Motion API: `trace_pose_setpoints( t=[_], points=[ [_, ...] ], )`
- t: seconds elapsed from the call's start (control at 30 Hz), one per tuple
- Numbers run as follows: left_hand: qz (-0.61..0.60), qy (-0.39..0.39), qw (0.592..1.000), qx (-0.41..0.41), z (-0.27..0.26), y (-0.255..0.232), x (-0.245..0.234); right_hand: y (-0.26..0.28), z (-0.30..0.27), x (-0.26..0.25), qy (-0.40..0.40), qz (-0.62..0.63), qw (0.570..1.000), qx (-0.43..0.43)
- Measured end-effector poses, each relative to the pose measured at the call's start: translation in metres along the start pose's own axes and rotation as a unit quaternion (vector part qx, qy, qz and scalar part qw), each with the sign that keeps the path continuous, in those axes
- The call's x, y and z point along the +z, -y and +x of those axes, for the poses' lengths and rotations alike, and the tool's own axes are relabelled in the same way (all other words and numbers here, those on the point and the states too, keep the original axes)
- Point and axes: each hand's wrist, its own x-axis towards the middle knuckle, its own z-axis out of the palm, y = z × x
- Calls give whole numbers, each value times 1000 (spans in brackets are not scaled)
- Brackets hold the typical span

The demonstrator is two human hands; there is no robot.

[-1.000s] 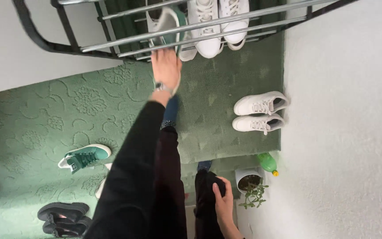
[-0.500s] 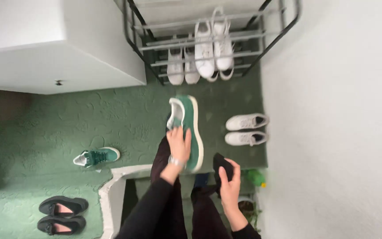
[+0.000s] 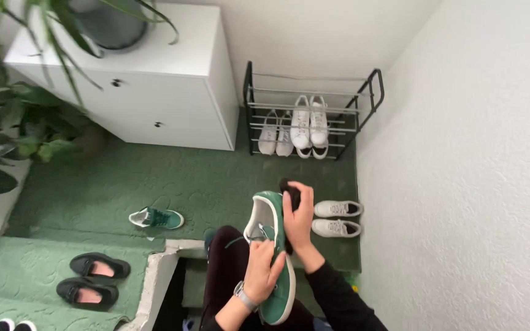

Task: The person cleans multiple pairs of shoes one at a time by hand using a cloth.

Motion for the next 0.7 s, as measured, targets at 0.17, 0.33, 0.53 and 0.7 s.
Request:
trace_pose_setpoints(
  t=[0.17, 0.33, 0.53, 0.7],
  points=[
    [3, -34, 999, 0, -19, -17, -34, 62, -5, -3, 63, 36, 995, -62],
    [13, -89, 996, 25, -25, -13, -69, 100, -31, 4, 112, 77, 987, -80],
    [65, -31, 989, 129, -41, -10, -121, 116, 48, 41, 220, 64, 972, -56],
    [70, -60, 979, 181, -59, 3, -186, 111, 67, 95, 504, 114, 853, 80]
  ],
)
